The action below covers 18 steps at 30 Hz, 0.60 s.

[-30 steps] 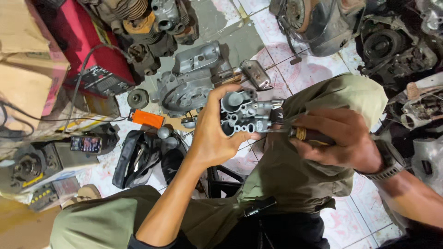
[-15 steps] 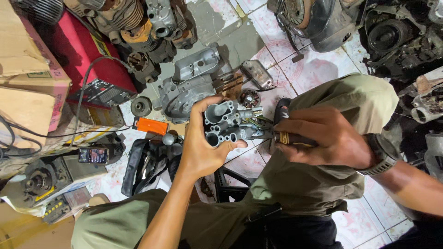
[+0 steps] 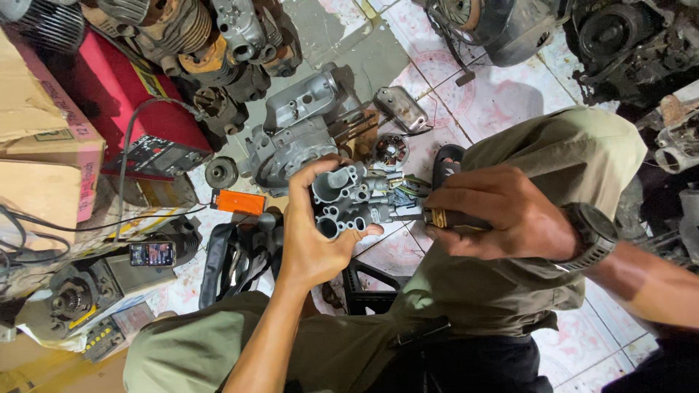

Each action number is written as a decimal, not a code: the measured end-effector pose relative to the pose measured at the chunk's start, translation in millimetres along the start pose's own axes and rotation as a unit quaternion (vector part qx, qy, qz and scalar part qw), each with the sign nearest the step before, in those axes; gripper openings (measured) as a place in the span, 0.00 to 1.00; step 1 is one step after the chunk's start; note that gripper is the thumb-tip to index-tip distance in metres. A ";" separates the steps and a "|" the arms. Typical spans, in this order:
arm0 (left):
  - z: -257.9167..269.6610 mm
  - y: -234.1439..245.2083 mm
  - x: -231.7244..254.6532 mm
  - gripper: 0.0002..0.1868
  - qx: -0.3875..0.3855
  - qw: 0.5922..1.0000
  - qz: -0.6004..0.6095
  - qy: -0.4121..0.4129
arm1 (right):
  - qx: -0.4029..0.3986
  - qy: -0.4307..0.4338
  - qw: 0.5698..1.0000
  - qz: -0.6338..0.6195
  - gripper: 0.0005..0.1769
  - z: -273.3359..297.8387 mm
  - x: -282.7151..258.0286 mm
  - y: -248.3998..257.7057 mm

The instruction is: The person works on a disassembled engine component, using a screwdriver to remove a bolt and then using pliers to extract a small pin from a metal part. The person handles the engine casing and small hardware throughout the process.

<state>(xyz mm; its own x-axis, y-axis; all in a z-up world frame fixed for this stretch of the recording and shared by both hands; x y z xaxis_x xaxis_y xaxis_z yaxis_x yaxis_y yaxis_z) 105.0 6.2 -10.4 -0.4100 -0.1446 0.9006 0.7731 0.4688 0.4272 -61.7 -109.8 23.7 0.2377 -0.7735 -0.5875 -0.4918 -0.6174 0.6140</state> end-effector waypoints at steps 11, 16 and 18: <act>5.9 -10.6 1.0 0.37 -0.003 1.000 -0.002 -0.008 | 0.006 -0.042 0.998 -0.047 0.14 20.3 10.5 -4.1; 10.0 -14.8 9.0 0.38 -0.006 1.000 -0.029 0.001 | 0.003 -0.033 0.998 -0.045 0.15 26.5 6.7 2.8; 10.7 -18.7 12.3 0.40 -0.020 0.999 -0.014 0.020 | -0.022 -0.079 0.994 -0.069 0.14 29.8 7.0 7.2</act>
<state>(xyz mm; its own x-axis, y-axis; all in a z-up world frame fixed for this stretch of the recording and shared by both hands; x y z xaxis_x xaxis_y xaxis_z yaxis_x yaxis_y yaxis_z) 80.2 5.0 -8.2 -0.4130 -0.1929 0.8901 0.7806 0.4285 0.4550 -88.6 -115.3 8.4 0.1644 -0.6514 -0.7407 -0.4250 -0.7244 0.5427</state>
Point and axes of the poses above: each hand's wrist, its own z-axis away from the middle knuckle, its own y-axis out of the back of the hand, x = y × z, the point moved 5 cm from there along -z, towards the middle knuckle, and after that the axes turned 1 degree about -z, right-handed, at the moved point
